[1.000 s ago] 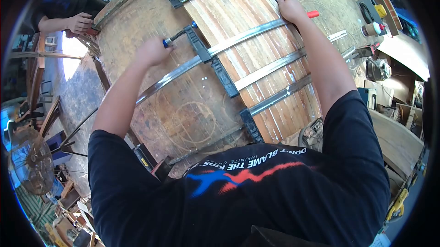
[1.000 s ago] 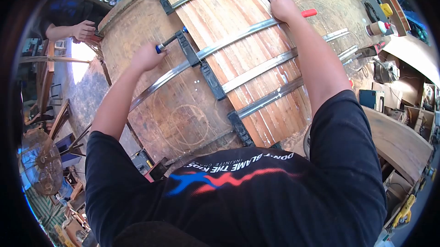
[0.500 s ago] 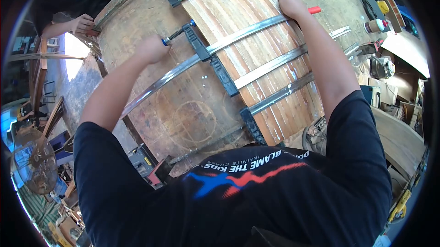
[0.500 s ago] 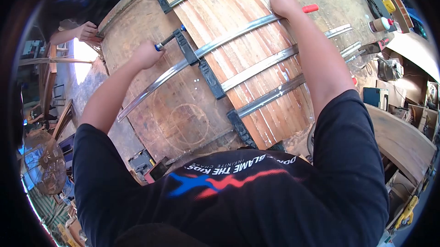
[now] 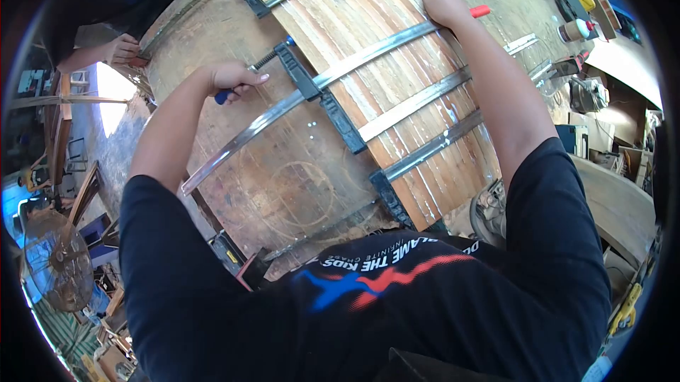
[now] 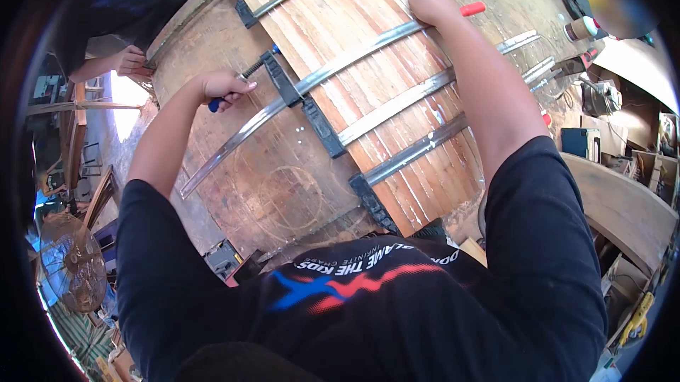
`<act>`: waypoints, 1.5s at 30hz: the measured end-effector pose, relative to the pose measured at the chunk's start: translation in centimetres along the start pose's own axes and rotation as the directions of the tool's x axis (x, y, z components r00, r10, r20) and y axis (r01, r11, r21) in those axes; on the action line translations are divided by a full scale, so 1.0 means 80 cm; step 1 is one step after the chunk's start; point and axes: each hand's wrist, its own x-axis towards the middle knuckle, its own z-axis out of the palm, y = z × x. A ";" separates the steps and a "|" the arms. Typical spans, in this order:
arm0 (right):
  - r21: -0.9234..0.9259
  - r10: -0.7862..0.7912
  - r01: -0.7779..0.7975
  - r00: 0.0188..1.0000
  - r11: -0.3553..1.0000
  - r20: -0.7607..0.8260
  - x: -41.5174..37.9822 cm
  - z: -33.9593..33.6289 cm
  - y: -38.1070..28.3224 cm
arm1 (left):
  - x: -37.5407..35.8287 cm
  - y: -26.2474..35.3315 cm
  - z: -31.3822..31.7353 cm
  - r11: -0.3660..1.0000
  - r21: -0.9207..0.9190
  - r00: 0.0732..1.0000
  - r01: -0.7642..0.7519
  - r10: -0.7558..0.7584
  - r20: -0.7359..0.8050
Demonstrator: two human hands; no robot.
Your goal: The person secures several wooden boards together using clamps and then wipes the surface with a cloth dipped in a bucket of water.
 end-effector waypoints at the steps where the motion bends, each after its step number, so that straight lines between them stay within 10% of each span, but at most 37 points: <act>1: -0.003 -0.009 0.009 1.000 1.000 -0.007 0.001 0.004 0.006 | -0.001 0.000 0.010 0.993 0.119 0.993 0.012 0.003 -0.121; 4: 0.016 -0.023 0.023 0.999 1.000 -0.022 0.013 0.013 0.013 | -0.023 0.022 0.043 0.858 0.492 0.891 0.149 0.100 -0.443; 7: 0.034 0.000 -0.001 1.000 0.999 0.006 0.012 0.012 0.010 | -0.014 0.009 0.076 0.842 0.471 0.642 0.263 0.211 -0.737; 13: -0.142 -0.047 0.058 0.996 0.988 0.081 0.038 0.028 0.050 | -0.040 0.022 0.108 0.791 0.546 0.701 0.277 0.222 -0.677; 27: 0.041 -0.114 0.117 0.991 0.992 -0.076 0.025 0.013 0.030 | -0.101 -0.055 0.158 0.979 0.170 0.364 -0.112 0.200 -0.910; 33: 0.019 -0.043 0.047 0.985 0.999 -0.166 0.024 0.022 0.030 | -0.209 -0.148 0.216 0.996 0.083 0.594 0.029 0.049 -0.803; 37: -0.232 -0.315 0.244 0.882 0.942 -0.350 -0.019 0.003 -0.035 | -0.252 -0.213 0.242 0.973 0.224 0.411 0.050 0.184 -0.893; 39: -0.027 -0.438 0.456 0.836 0.890 -0.330 -0.053 0.004 -0.106 | -0.260 -0.247 0.250 0.960 0.274 0.322 0.064 0.240 -0.916; 45: 0.150 -0.710 0.699 0.653 0.699 0.265 -0.142 0.058 -0.376 | -0.231 -0.269 0.218 0.981 0.133 0.466 -0.144 0.185 -0.865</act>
